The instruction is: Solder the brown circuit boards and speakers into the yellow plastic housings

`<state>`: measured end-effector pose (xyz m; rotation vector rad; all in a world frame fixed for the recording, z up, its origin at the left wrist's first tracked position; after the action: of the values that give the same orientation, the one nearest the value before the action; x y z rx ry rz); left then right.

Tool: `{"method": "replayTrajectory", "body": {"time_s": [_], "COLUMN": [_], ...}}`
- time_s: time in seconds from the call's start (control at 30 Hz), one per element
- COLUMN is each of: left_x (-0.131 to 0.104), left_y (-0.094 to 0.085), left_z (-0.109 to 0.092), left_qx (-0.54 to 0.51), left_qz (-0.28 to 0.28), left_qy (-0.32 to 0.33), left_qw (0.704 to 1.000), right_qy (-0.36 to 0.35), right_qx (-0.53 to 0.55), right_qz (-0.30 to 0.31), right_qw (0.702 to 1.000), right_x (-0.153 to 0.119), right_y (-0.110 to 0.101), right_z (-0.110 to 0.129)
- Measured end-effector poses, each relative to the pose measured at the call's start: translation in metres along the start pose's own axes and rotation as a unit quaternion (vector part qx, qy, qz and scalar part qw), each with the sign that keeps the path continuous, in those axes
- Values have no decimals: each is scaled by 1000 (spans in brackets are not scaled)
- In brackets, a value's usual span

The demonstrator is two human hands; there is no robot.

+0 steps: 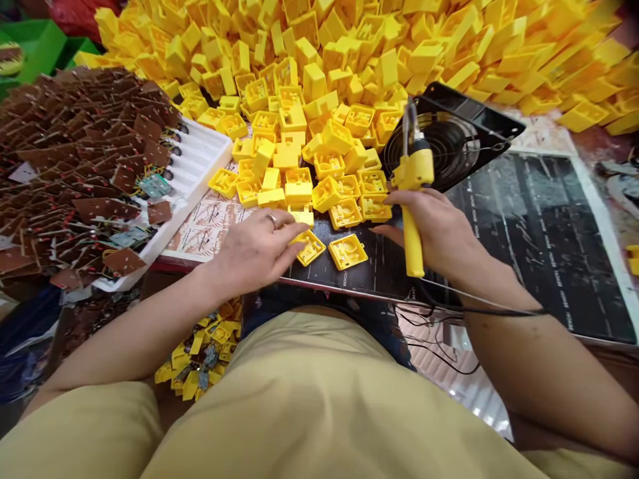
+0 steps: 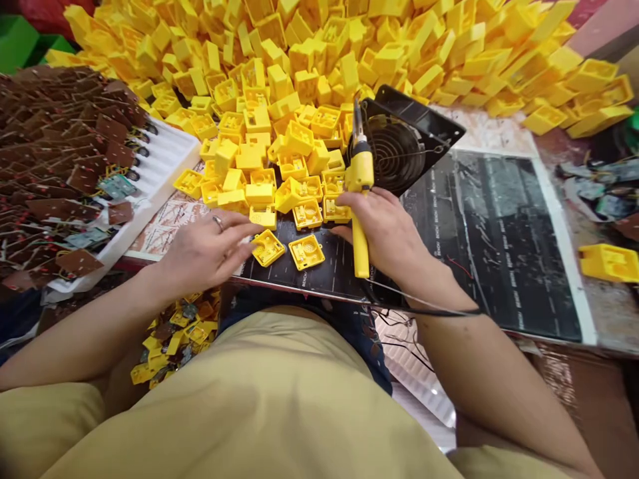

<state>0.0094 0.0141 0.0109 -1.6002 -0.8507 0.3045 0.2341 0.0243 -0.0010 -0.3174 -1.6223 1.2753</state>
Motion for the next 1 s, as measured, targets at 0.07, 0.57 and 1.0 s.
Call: {"method": "replayTrajectory", "body": {"time_s": [0.07,0.57,1.0], "left_x": [-2,-19,-3], "left_y": [5,-1,36], "left_z": [-14,-6,-27], "left_qx": [-26,-92,-142], "left_qz": [8,-67,92], "left_qy": [78,20,97], "left_qw": [997,993,981], "right_qy": [-25,1,69], "right_qx": [-16,44,10], "right_qz": [32,42,9], "right_qw": [999,998,998], "right_x": [5,-41,-53], "right_y": [11,-19,2], "right_z": [-10,20,18]}}
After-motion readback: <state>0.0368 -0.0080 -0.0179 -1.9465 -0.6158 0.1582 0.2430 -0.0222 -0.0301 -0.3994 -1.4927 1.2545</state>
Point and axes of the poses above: each hand's wrist, its own x-axis towards the middle knuckle, its own y-axis out of the palm, z = x × y, the point moved 7 cm from there along x, towards the middle knuckle, and after that the axes turned 11 degrees about -x, right-handed, at the moved point
